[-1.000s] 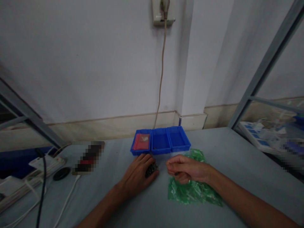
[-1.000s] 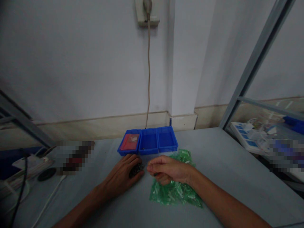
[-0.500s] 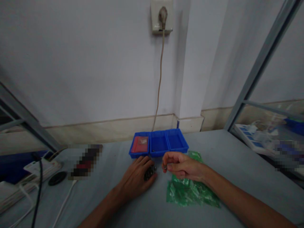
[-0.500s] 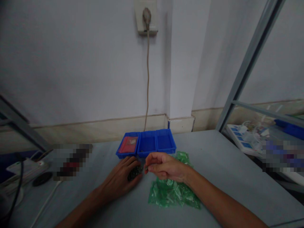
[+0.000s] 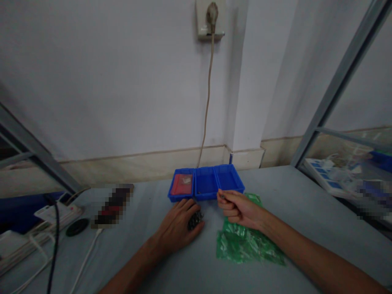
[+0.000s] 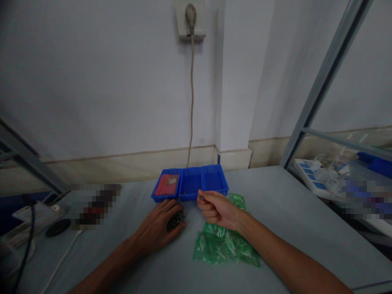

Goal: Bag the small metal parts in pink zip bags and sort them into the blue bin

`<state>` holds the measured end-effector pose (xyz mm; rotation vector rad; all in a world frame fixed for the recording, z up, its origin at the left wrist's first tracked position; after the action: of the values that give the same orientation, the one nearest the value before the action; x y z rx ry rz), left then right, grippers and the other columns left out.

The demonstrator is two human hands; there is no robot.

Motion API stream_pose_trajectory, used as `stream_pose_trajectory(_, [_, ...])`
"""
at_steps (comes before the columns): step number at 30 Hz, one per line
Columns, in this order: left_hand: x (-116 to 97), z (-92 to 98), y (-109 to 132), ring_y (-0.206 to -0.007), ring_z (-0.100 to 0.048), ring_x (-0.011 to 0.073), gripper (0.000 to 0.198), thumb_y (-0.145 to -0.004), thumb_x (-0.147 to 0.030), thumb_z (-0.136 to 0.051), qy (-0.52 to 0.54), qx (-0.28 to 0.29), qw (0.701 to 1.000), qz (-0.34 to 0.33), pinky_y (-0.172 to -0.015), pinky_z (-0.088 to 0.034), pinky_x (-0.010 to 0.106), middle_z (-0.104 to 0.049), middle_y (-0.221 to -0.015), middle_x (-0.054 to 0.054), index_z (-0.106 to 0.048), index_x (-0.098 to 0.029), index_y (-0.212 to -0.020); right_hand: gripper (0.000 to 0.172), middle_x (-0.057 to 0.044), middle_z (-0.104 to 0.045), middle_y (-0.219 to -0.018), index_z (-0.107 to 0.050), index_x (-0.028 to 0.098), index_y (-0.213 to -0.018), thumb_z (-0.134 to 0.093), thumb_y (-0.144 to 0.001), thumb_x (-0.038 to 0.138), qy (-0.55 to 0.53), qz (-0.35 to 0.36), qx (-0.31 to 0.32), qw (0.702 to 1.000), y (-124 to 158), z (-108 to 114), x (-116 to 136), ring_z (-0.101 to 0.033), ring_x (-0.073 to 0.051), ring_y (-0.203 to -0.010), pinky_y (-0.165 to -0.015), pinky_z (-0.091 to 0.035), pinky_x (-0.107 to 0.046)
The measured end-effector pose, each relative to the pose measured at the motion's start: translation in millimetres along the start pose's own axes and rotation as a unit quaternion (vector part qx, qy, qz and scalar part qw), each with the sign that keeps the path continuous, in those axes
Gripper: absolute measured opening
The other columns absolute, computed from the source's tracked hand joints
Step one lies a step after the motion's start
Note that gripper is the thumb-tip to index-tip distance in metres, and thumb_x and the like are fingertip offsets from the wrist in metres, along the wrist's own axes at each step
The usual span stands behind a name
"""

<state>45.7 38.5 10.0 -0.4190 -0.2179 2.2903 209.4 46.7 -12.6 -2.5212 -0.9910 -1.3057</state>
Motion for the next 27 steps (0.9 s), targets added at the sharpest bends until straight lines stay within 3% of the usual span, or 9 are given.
stream_pose_trajectory(7, [0, 2.5, -1, -0.106, -0.064, 0.03, 0.024, -0.098, -0.037, -0.071, 0.001, -0.018, 1.0, -0.007, -0.095, -0.053, 0.048, -0.07, -0.116, 0.008, -0.068, -0.022, -0.116, 0.059, 0.015, -0.029, -0.052, -0.04, 0.023, -0.073, -0.085, -0.086, 0.059, -0.006, -0.024, -0.003, 1.0, -3, -1, -5, -0.008, -0.003, -0.041, -0.035, -0.006, -0.02])
stream_pose_trajectory(13, [-1, 2.1, -1, -0.102, -0.065, 0.029, 0.02, -0.098, -0.036, -0.07, -0.005, -0.021, 1.0, -0.015, -0.092, -0.053, 0.046, -0.071, -0.112, 0.008, -0.068, -0.023, -0.114, 0.052, 0.015, -0.029, -0.056, -0.049, 0.022, -0.081, -0.085, -0.086, 0.059, 0.035, 0.015, -0.046, 0.998, -4, 2, -3, -0.01, -0.003, -0.042, -0.037, -0.006, -0.02])
stream_pose_trajectory(21, [0, 4.5, 0, -0.103, -0.065, 0.0291, 0.02, -0.099, -0.036, -0.069, 0.008, -0.033, 0.999, -0.018, -0.093, -0.054, 0.046, -0.072, -0.113, 0.008, -0.07, -0.023, -0.114, 0.052, 0.015, -0.036, -0.059, -0.054, 0.023, -0.09, -0.087, -0.082, 0.062, 0.1, 0.104, -0.128, 0.981, 0, 4, 3, -0.016, -0.003, -0.041, -0.035, -0.01, -0.018])
stream_pose_trajectory(27, [0, 12.3, 2, -0.107, -0.067, 0.0279, 0.017, -0.102, -0.035, -0.066, 0.036, -0.06, 0.997, -0.024, -0.095, -0.056, 0.045, -0.073, -0.116, 0.009, -0.071, -0.023, -0.112, 0.048, 0.012, -0.042, -0.062, -0.054, 0.024, -0.09, -0.082, -0.085, 0.062, 0.163, 0.241, -0.209, 0.934, 8, 12, 27, -0.025, -0.004, -0.041, -0.037, -0.019, -0.018])
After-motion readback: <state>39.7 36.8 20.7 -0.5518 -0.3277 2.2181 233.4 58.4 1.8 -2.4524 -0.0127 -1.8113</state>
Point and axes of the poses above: each hand's wrist, its own y-axis away from the middle knuckle, its own z-axis out of the back of the hand, x = y × z, the point moved 8 cm from there along -y, towards the middle knuckle
